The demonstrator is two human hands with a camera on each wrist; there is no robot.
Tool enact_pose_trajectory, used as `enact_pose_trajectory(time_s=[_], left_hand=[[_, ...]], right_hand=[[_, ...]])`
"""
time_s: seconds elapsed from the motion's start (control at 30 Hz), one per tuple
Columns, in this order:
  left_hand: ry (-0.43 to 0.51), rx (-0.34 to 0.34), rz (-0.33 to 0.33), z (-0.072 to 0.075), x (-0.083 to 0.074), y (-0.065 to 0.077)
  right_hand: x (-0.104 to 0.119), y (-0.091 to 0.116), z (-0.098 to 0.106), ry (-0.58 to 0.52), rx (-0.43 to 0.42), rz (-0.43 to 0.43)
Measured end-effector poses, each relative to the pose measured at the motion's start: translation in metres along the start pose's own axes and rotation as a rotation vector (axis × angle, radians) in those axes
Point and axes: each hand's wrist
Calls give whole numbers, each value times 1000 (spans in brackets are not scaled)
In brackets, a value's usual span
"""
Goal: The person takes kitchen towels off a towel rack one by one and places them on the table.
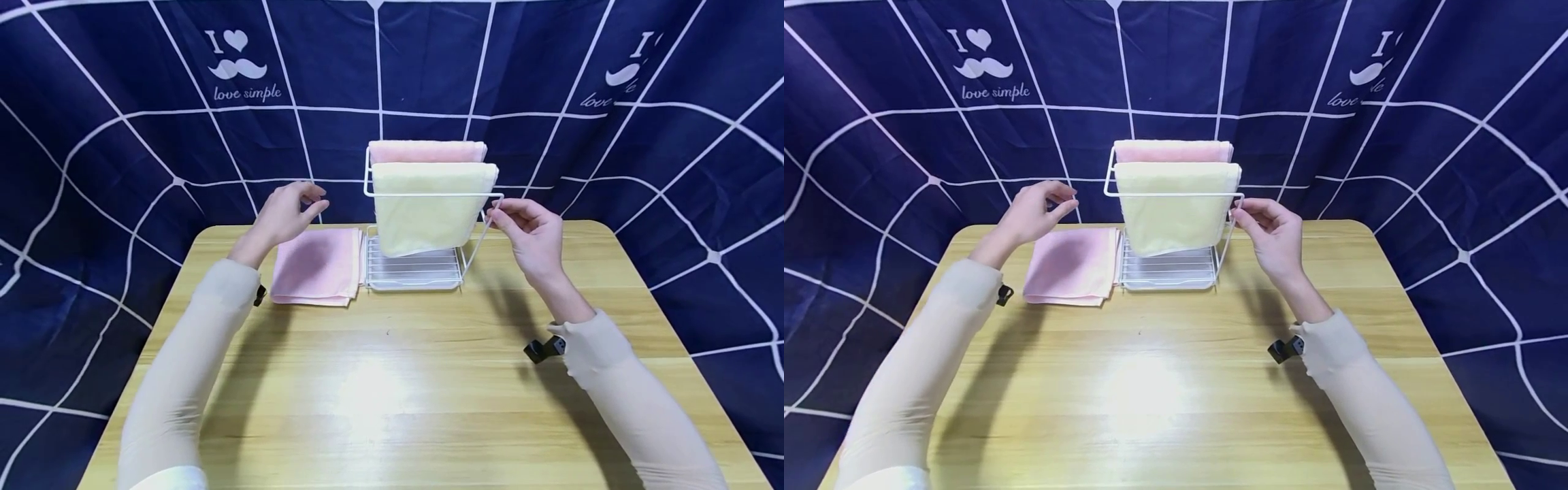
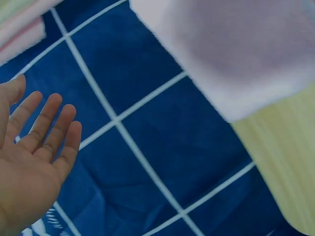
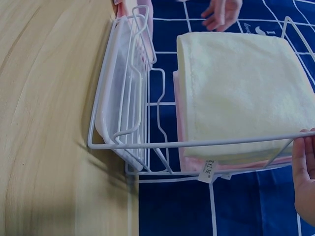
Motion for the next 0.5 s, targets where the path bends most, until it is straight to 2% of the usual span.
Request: enact_pose_trajectory(time_s=[0.3, 0.5], left_hand=[[24, -79, -142, 24, -33, -7], [5, -98, -190, 36, -58, -16]], right_hand=[[0, -1, -1, 0, 5, 12], [1, 0, -1, -15, 4, 0]])
Point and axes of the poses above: each hand's wrist, its own y-axis away from the middle knuckle, its own z-axis out of the back of the hand, x = y × z, and after that the axes turned 15 degrees about -z, right-handed
